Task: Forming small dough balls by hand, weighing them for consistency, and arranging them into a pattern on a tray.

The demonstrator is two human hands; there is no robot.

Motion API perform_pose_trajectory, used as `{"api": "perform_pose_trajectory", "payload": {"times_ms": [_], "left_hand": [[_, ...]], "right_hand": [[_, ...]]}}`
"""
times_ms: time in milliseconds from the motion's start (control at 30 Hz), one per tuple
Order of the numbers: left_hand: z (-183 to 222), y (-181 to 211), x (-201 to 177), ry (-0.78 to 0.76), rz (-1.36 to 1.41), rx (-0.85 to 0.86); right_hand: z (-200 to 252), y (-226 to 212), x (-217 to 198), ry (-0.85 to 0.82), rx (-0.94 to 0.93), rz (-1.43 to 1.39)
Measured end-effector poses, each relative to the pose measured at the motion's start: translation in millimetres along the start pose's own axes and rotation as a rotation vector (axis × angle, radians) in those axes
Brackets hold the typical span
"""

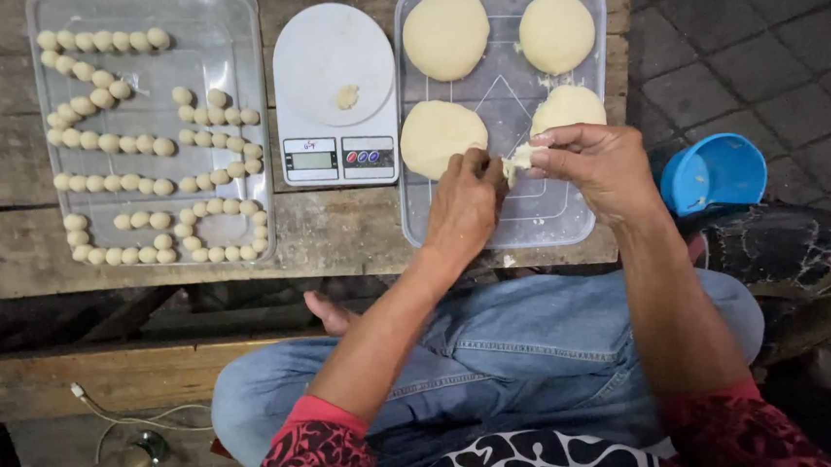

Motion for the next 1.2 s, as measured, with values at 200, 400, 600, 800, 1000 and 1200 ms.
{"api": "perform_pose_trajectory", "payload": {"times_ms": [200, 400, 600, 800, 1000, 1200], "left_hand": [[-9, 3, -26, -0.014, 0.36, -0.092], [-10, -7, -18, 0.091, 0.716, -0.256], [-11, -12, -20, 0.075, 0.7, -0.304], [-10, -11, -17, 0.027, 0.312, -0.114], [-4, 11, -5, -0.149, -0.016, 0.044], [-12, 5, -44, 0.208, 0.518, -0.12]], "right_hand": [[-2, -1, 6, -0.02, -0.007, 0.036], [-5, 16, 10, 0.008, -0.046, 0.048], [-9, 21, 9, -0.008, -0.041, 0.048], [-13, 16, -6, 0.005, -0.043, -0.282], [-16, 15, 1, 0.03, -0.058, -0.206], [-15, 18, 2, -0.104, -0.21, -0.016]]}}
Point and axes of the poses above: each hand's wrist, its own z-axis away from the middle knuckle, its own x-axis out of the palm, y = z × x, the point moved 3 cm from there along -z, towards the middle knuckle, and after that the axes turned 4 degrees about -y, right-handed, at the moved point
